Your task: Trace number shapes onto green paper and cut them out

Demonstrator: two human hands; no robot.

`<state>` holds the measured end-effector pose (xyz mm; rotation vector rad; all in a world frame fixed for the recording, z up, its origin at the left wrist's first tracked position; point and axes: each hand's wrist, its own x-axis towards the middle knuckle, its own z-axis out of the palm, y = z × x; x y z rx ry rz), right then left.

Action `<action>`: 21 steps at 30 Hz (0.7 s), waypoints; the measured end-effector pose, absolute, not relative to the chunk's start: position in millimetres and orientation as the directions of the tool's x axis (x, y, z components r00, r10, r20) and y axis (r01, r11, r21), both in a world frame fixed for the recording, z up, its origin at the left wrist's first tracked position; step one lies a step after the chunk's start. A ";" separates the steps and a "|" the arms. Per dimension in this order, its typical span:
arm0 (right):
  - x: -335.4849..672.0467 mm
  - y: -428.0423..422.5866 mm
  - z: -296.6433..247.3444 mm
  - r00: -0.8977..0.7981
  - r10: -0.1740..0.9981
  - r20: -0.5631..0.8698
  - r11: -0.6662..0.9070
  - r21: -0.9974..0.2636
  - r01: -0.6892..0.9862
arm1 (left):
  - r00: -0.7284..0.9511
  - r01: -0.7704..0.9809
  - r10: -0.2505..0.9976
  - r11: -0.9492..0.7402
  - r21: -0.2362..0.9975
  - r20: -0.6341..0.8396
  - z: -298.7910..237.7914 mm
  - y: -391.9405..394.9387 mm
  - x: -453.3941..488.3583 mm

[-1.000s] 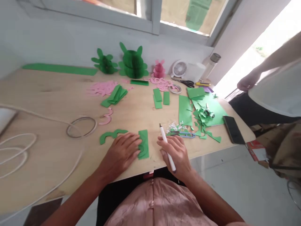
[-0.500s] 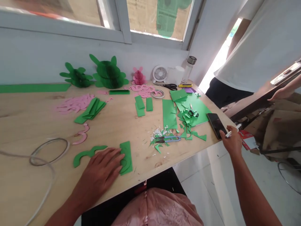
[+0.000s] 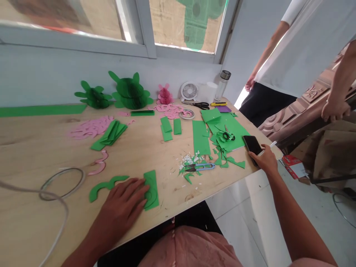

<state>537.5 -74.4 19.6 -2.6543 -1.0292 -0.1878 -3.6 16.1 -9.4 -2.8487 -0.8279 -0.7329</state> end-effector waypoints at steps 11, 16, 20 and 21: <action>502.4 -65.2 14.6 0.672 0.711 0.207 -0.628 -0.242 0.740 | 0.715 0.535 0.493 -0.842 0.066 0.496 -4.8 12.8 -1.2; 497.7 -60.7 16.4 0.670 0.710 0.214 -0.643 -0.188 0.742 | 0.715 0.535 0.491 -0.842 0.062 0.498 -5.7 12.5 -2.2; 494.0 -58.4 15.6 0.671 0.693 0.261 -0.652 -0.168 0.739 | 0.714 0.545 0.509 -0.835 0.076 0.481 -6.7 12.2 -2.5; 492.6 -58.1 15.2 0.671 0.686 0.280 -0.653 -0.170 0.738 | 0.713 0.548 0.515 -0.833 0.079 0.476 -6.7 12.0 -2.4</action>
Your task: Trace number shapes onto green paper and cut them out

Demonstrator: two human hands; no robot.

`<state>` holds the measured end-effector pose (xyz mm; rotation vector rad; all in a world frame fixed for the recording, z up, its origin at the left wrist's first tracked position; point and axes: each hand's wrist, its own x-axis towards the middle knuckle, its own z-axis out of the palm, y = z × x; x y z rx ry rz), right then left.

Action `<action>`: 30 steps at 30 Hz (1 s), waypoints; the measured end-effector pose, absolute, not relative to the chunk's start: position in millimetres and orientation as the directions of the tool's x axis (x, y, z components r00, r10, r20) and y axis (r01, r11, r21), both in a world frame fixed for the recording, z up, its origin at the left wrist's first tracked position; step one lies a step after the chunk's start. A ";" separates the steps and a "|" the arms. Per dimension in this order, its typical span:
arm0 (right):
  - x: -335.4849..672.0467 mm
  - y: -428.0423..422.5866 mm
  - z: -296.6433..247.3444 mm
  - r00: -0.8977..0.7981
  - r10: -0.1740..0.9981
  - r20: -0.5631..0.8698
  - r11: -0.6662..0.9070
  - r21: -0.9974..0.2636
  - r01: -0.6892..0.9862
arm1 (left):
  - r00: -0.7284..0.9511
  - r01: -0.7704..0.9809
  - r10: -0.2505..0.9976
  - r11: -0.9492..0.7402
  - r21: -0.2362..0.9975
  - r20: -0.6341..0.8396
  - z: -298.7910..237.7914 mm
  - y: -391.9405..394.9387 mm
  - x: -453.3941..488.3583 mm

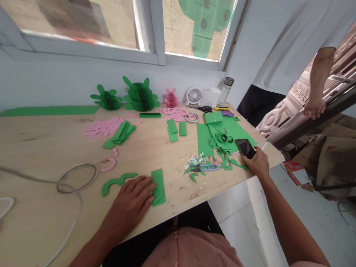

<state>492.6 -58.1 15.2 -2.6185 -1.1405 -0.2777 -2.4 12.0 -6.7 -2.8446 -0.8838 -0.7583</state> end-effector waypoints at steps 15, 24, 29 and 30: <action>474.3 -48.8 15.8 0.644 0.719 0.262 -0.617 -0.187 0.765 | 0.718 0.557 0.536 -0.825 0.095 0.443 -8.9 11.4 -3.3; 479.7 -69.1 24.1 0.613 0.672 0.416 -0.510 -0.340 0.790 | 0.726 0.541 0.506 -0.838 0.068 0.465 -11.5 12.3 -5.1; 475.2 -73.9 27.8 0.422 0.731 0.537 -0.341 -0.249 0.907 | 0.723 0.541 0.510 -0.837 0.076 0.466 -11.8 12.0 -5.1; 473.9 -76.0 26.9 0.381 0.746 0.546 -0.318 -0.210 0.925 | 0.722 0.541 0.508 -0.838 0.075 0.470 -11.9 11.9 -5.0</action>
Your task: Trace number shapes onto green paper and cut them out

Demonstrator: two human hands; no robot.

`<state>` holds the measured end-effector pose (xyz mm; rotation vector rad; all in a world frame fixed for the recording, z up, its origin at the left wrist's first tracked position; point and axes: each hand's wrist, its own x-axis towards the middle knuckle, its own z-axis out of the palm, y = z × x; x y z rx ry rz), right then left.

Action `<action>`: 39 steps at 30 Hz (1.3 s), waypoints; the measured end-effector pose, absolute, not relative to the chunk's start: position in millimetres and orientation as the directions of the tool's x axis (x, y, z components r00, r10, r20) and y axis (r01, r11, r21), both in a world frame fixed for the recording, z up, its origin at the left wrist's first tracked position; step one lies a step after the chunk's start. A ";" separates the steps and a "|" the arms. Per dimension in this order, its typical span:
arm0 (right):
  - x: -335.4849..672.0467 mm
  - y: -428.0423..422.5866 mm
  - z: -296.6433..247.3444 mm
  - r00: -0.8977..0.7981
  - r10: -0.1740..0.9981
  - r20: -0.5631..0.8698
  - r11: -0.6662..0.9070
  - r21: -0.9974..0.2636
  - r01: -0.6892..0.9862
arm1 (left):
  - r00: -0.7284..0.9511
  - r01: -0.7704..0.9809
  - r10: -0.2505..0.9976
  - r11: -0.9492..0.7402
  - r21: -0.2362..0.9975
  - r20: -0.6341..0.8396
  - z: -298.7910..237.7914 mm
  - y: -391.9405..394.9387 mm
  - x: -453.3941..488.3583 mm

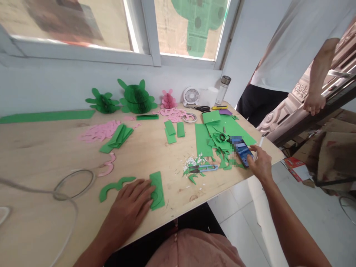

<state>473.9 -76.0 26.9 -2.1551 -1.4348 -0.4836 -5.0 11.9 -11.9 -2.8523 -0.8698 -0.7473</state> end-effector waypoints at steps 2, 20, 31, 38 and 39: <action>471.5 -81.9 23.1 0.317 0.765 0.561 -0.290 -0.139 0.947 | 0.724 0.536 0.499 -0.842 0.068 0.476 -12.2 12.1 -5.0; 302.7 -75.0 44.1 0.040 0.921 0.387 0.276 -0.723 0.634 | 0.740 0.523 0.472 -0.852 0.033 0.480 -9.6 13.5 -4.1; 311.6 -69.8 40.8 0.002 0.815 0.580 0.318 -0.449 0.835 | 0.746 0.529 0.472 -0.849 0.014 0.469 -9.0 12.1 -5.0; 423.5 -107.1 8.7 0.380 0.678 0.629 -0.382 -0.140 0.914 | 0.744 0.513 0.451 -0.858 0.010 0.494 -13.7 14.5 -5.5; 430.6 -109.4 4.9 0.383 0.679 0.626 -0.400 -0.121 0.908 | 0.741 0.515 0.456 -0.857 0.018 0.493 -14.0 15.0 -5.7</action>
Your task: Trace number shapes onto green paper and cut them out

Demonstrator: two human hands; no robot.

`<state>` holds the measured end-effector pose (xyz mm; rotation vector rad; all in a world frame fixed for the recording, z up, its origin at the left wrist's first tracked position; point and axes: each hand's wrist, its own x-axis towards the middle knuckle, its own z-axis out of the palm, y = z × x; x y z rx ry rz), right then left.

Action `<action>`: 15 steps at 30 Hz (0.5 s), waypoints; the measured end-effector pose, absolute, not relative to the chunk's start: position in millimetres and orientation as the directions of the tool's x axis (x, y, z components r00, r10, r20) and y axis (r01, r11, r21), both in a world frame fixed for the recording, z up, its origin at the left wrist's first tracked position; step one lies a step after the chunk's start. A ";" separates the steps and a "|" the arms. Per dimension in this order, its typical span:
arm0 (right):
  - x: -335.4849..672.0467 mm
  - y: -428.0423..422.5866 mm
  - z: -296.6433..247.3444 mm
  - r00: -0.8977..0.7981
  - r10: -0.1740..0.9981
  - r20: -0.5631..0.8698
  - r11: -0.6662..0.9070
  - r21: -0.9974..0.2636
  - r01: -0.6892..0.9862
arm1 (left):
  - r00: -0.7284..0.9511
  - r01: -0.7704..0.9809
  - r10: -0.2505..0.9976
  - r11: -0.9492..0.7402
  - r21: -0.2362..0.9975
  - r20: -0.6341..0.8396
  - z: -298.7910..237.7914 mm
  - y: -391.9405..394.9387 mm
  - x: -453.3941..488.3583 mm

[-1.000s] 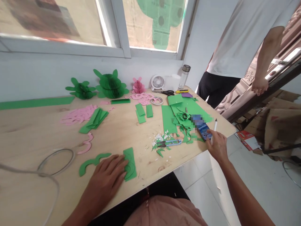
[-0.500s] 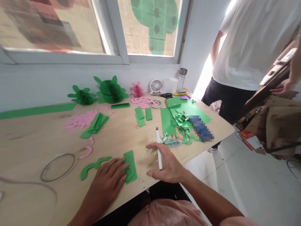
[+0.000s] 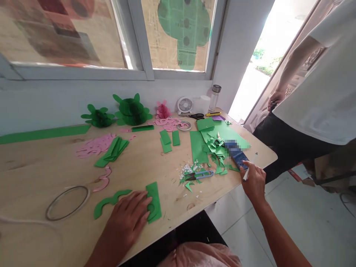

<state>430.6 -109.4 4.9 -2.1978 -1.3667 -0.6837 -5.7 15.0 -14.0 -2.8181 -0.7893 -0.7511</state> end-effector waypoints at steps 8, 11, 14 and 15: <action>451.7 -103.5 -8.2 0.365 0.708 0.605 -0.415 -0.062 0.908 | 0.755 0.504 0.433 -0.864 -0.013 0.493 -16.4 17.1 -8.1; 455.9 -103.7 -9.0 0.364 0.716 0.595 -0.422 -0.046 0.905 | 0.754 0.504 0.432 -0.864 -0.013 0.496 -16.4 17.7 -8.6; 457.1 -106.0 -9.4 0.357 0.722 0.592 -0.429 -0.022 0.903 | 0.759 0.498 0.414 -0.866 -0.039 0.502 -15.6 18.4 -8.2; 456.9 -106.9 -9.6 0.354 0.722 0.595 -0.429 -0.016 0.903 | 0.761 0.495 0.408 -0.868 -0.044 0.504 -15.2 18.6 -8.0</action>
